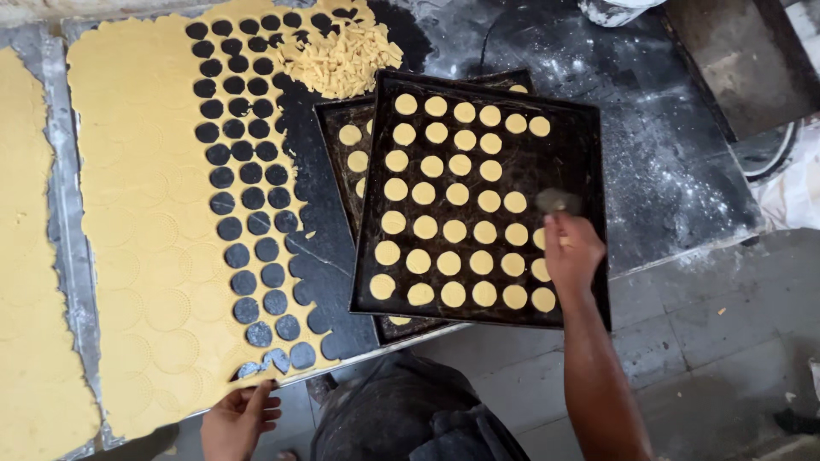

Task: The person uses a circular cutter to punch out shapes from a large sheet of dough, transfers the dough circles onto a metal tray, then gathers the remaining dough scraps and kneads them together by hand on the table.

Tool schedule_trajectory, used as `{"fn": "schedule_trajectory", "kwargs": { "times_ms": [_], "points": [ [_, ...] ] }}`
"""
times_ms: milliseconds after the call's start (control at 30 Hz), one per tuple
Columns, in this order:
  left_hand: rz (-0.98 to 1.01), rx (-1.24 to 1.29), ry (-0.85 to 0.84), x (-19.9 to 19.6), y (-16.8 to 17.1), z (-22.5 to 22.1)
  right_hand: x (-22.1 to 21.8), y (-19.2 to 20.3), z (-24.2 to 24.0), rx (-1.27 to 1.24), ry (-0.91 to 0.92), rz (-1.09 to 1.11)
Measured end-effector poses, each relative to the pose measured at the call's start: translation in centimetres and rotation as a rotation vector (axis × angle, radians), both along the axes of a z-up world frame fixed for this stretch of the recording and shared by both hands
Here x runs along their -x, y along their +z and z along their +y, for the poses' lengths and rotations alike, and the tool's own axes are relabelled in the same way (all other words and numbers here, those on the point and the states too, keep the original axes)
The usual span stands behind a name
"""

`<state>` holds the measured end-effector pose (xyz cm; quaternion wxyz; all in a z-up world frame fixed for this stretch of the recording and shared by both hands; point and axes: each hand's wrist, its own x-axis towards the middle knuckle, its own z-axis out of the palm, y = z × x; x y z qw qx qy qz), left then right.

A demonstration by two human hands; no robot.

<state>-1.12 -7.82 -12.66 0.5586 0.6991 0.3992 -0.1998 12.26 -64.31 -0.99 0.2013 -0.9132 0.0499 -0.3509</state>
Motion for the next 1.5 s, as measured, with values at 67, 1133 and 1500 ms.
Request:
{"fn": "schedule_trajectory", "kwargs": {
  "times_ms": [67,1133,1500],
  "points": [
    [0.038,-0.124,-0.093,-0.5,1.3,-0.2,0.1,-0.8,-1.3,0.314,-0.008,0.112],
    [-0.688,0.259,0.511,1.2,6.4,7.4,3.2,0.4,41.8,-0.018,1.302,0.362],
    [-0.770,0.304,0.410,-0.9,6.2,8.0,-2.1,-3.5,43.0,-0.769,0.742,1.331]
  ]
}}
